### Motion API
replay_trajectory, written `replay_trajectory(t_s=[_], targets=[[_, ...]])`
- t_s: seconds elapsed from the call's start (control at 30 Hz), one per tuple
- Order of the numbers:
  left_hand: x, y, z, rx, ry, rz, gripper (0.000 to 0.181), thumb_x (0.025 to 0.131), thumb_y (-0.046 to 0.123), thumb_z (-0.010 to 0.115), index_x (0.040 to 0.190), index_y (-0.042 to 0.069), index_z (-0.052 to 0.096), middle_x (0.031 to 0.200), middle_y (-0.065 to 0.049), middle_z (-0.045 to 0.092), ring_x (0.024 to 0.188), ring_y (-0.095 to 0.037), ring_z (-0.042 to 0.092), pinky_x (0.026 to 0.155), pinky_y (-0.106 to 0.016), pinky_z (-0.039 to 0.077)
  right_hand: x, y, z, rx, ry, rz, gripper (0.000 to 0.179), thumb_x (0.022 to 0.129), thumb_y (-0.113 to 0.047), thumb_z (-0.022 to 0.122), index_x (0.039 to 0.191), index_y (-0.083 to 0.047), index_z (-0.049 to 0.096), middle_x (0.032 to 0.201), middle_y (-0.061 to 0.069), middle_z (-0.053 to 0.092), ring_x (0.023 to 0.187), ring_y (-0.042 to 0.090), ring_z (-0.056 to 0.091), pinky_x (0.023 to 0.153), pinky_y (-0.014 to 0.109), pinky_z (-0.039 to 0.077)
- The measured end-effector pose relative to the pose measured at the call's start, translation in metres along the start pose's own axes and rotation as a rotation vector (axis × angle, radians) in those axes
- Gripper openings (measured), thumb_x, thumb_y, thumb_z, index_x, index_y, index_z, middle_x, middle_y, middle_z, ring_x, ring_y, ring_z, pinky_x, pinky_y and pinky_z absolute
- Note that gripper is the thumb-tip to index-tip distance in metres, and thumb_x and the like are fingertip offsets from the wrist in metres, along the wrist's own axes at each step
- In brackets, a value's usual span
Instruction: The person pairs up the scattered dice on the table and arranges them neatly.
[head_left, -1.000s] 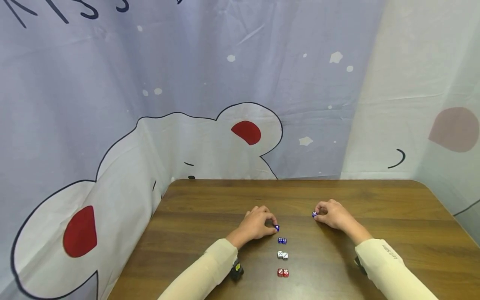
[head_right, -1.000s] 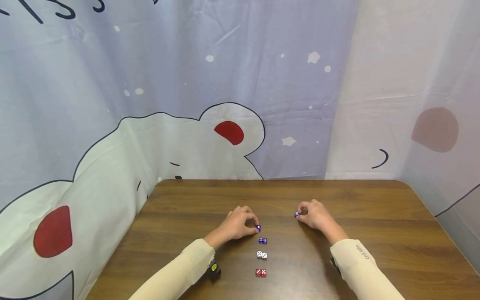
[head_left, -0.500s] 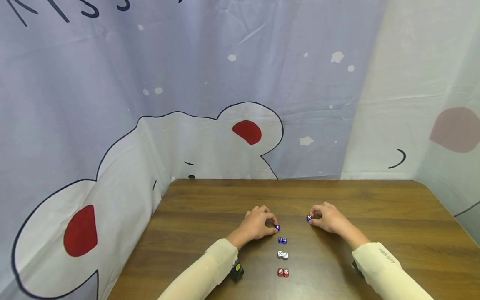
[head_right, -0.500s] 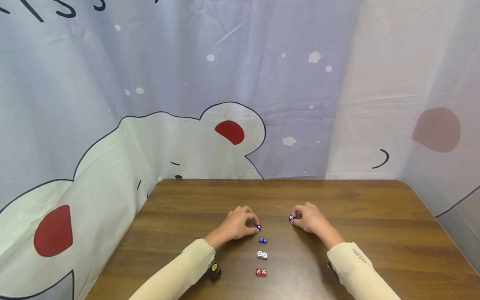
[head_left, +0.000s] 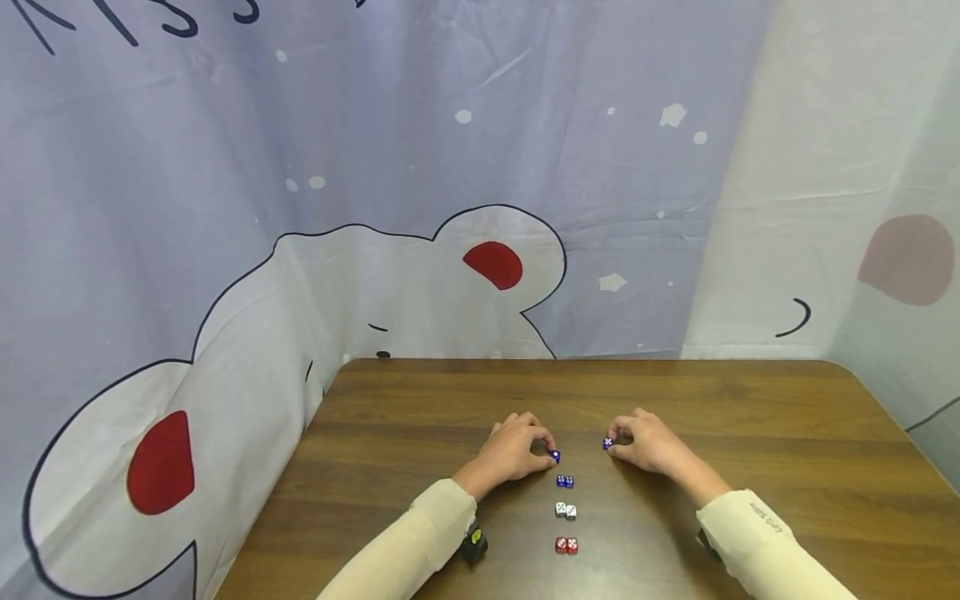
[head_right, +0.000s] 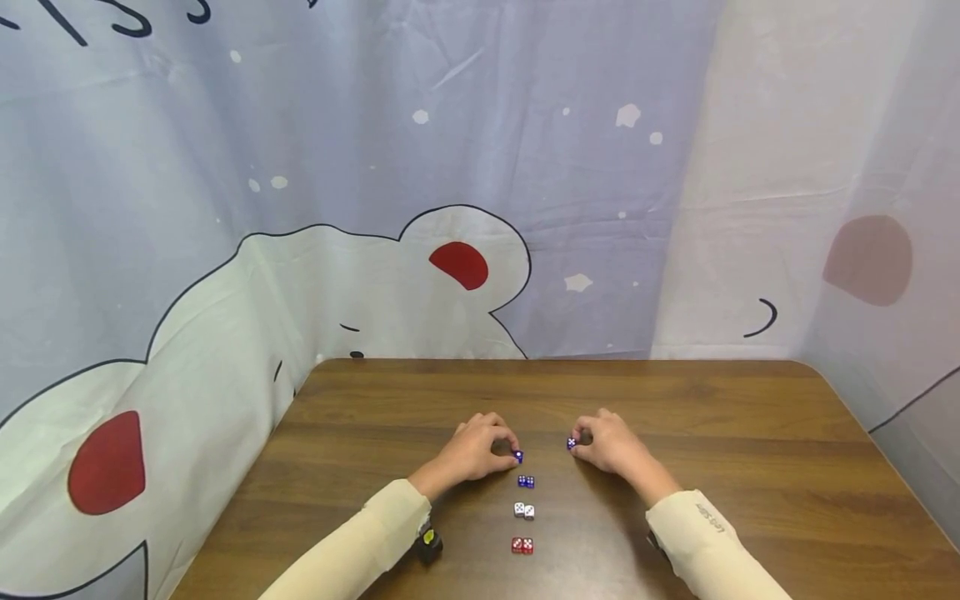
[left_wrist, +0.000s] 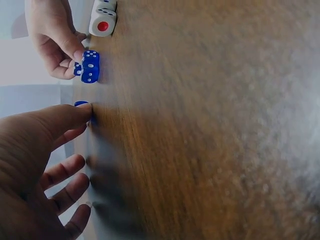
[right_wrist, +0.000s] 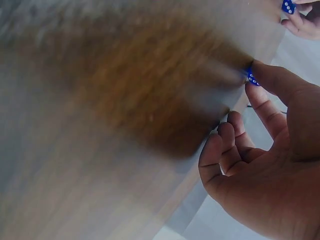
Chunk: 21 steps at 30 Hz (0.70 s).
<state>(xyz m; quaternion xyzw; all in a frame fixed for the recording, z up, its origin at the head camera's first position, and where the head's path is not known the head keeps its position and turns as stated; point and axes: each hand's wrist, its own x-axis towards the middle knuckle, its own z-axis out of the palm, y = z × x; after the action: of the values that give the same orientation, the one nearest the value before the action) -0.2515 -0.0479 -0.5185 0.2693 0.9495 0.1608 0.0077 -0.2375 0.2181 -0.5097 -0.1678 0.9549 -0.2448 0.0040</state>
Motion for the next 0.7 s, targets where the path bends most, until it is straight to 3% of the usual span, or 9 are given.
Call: replay_trajectory(t_s=[0.7], targets=[[0.001,0.004,0.004,-0.008,-0.009,-0.029,0.015,0.085,0.046,0.080,0.092,0.034,0.073,0.108,0.010,0.061,0.104,-0.012,0.052,0.083,-0.033,0.039,-0.002,-0.025,0.012,0.000,-0.022,-0.052,0.020,0.079,-0.021,0.083,0.087,-0.019,0.065,0.086,0.002,0.050,0.080,0.019,0.046,0.069,0.037,0.042]])
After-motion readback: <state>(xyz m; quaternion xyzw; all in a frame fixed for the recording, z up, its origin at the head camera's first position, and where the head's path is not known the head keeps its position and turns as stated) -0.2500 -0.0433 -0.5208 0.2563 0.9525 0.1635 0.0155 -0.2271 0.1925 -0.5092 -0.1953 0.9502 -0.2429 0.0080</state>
